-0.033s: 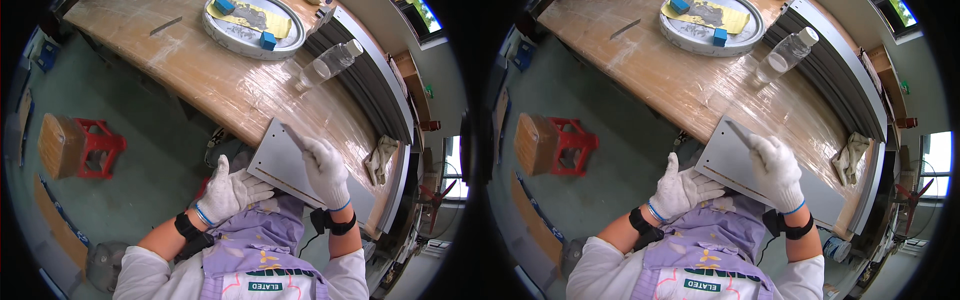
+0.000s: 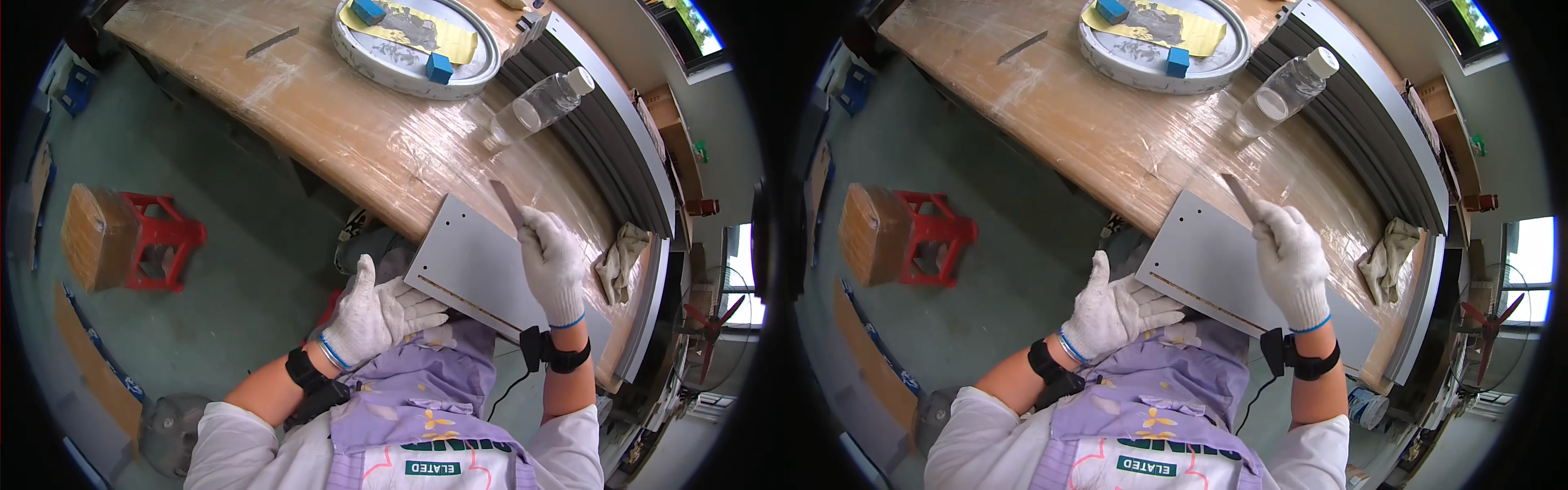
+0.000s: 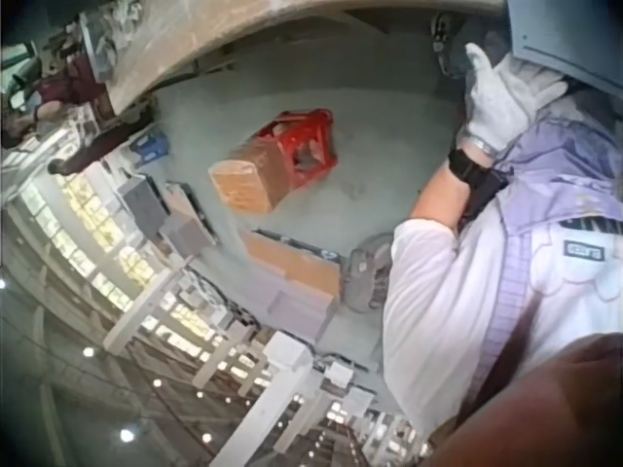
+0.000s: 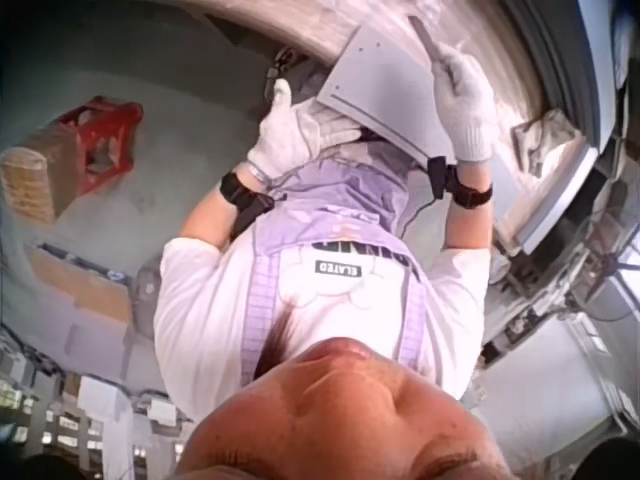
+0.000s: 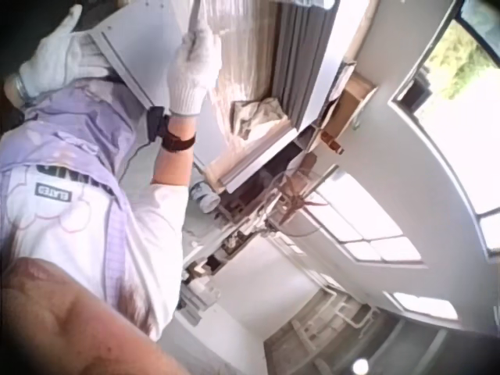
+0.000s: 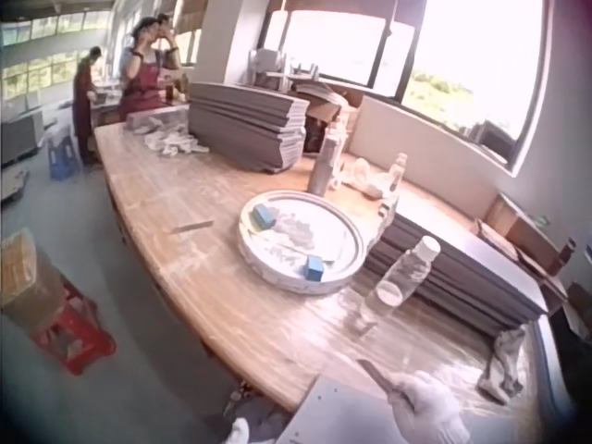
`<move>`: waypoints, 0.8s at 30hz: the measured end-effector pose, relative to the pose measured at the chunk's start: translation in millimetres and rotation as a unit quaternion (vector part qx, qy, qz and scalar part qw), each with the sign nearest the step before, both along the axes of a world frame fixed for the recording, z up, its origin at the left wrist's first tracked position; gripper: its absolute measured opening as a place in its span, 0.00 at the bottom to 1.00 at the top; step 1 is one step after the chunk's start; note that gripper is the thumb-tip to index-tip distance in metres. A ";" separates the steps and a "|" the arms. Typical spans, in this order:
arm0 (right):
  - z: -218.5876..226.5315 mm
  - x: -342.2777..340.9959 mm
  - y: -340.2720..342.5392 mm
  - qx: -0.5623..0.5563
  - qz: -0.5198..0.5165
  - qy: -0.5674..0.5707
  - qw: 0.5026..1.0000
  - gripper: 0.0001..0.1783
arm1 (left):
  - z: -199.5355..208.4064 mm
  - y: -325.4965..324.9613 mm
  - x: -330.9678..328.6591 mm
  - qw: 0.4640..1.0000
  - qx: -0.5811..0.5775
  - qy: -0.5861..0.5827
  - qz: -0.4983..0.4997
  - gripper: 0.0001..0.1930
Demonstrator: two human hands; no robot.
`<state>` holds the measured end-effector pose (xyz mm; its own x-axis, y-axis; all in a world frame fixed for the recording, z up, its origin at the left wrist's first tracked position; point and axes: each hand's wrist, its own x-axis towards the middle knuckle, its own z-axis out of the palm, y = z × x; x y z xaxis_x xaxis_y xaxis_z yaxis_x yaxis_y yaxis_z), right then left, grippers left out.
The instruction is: The person sands the edges of a grey rectangular panel using a blue sanding block. They wipe the panel with a cloth and apply liquid from a bottle. The person uses a metal tool to scrape the panel's edge and continues sanding. The panel is flipped and worked on from different angles.
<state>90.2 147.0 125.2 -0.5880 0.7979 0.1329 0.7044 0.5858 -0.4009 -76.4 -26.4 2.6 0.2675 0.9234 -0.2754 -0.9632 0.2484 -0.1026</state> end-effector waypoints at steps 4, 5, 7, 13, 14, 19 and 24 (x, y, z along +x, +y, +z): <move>-6.5 41.0 78.2 0.033 -0.054 -0.036 0.997 0.12 | -1.0 4.1 2.2 0.999 -0.015 0.023 -0.032 0.49; -2.2 37.5 89.3 0.048 -0.053 -0.111 0.991 0.12 | 0.5 7.0 1.9 0.998 -0.014 0.041 -0.038 0.48; 1.1 26.3 91.2 0.165 0.006 -0.203 0.965 0.14 | -2.4 6.6 -0.1 0.999 -0.005 0.009 -0.046 0.41; 17.6 -101.9 89.2 -0.038 -0.025 -0.060 0.997 0.19 | -23.9 -1.1 1.9 0.997 0.032 -0.028 -0.059 0.29; 13.7 -118.2 101.7 -0.047 -0.037 -0.051 0.997 0.21 | -23.1 -1.8 0.8 0.996 0.030 -0.072 -0.054 0.25; -3.5 -187.8 131.7 0.014 -0.119 -0.117 0.986 0.44 | -23.6 -8.4 1.0 0.995 0.042 -0.067 -0.057 0.24; -9.6 -190.5 132.9 -0.010 -0.101 -0.104 0.989 0.38 | -34.2 -11.2 7.3 0.992 0.098 -0.068 -0.048 0.28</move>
<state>-100.3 279.9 115.5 -0.4292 0.9031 0.0096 0.8747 0.4183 -0.2447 -69.2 -37.6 -31.6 0.3793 0.9240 -0.0479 -0.9147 0.3667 -0.1698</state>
